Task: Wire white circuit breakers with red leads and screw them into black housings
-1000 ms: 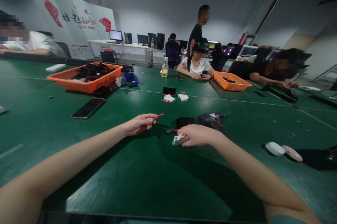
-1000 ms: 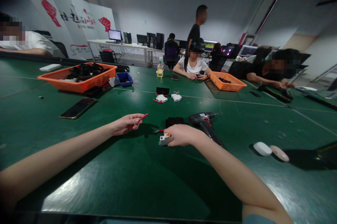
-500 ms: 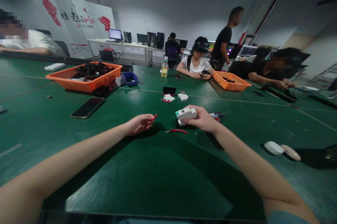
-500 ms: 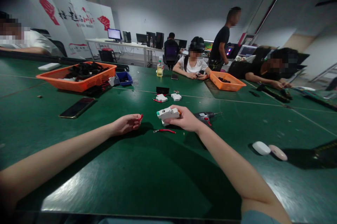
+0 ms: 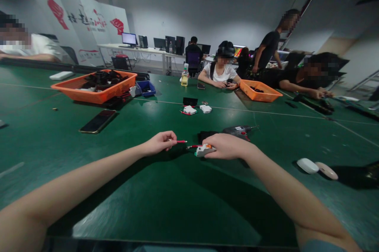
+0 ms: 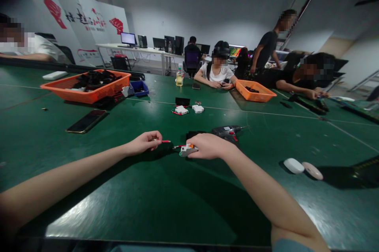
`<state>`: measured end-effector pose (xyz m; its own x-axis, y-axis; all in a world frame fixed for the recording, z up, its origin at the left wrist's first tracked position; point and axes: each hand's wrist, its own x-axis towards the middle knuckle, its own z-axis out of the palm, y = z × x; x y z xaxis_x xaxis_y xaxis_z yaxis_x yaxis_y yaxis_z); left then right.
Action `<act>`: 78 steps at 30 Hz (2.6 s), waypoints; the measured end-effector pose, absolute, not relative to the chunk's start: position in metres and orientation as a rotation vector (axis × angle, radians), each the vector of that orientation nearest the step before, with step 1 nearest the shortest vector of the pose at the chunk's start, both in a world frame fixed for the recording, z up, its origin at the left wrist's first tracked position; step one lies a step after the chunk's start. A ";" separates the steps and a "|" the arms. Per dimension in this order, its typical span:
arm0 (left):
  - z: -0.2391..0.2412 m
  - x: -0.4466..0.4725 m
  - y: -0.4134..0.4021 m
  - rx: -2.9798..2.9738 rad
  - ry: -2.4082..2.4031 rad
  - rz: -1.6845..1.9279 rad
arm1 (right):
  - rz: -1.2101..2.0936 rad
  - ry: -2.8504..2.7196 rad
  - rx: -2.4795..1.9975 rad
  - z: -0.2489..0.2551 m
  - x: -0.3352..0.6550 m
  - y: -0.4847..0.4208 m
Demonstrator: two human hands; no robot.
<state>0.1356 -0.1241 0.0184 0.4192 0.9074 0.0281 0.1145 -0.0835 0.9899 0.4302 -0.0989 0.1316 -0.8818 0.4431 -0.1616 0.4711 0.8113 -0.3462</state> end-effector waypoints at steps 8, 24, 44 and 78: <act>0.023 0.143 -0.139 2.225 0.951 0.599 | -0.635 2.844 0.704 0.109 0.425 -0.091; 0.027 0.142 -0.142 2.290 0.912 0.718 | -1.225 3.095 1.108 0.039 0.441 -0.110; 0.026 0.141 -0.145 2.392 0.948 0.666 | -1.581 2.949 1.167 0.031 0.442 -0.108; 0.033 0.152 -0.159 2.906 1.095 0.809 | -0.978 3.285 1.186 0.029 0.429 -0.128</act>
<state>0.1517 -0.1587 0.0331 0.6406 0.6003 0.4788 0.6341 -0.7653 0.1111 0.4289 -0.1284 0.0292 -0.6831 0.6839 0.2561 0.4325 0.6614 -0.6128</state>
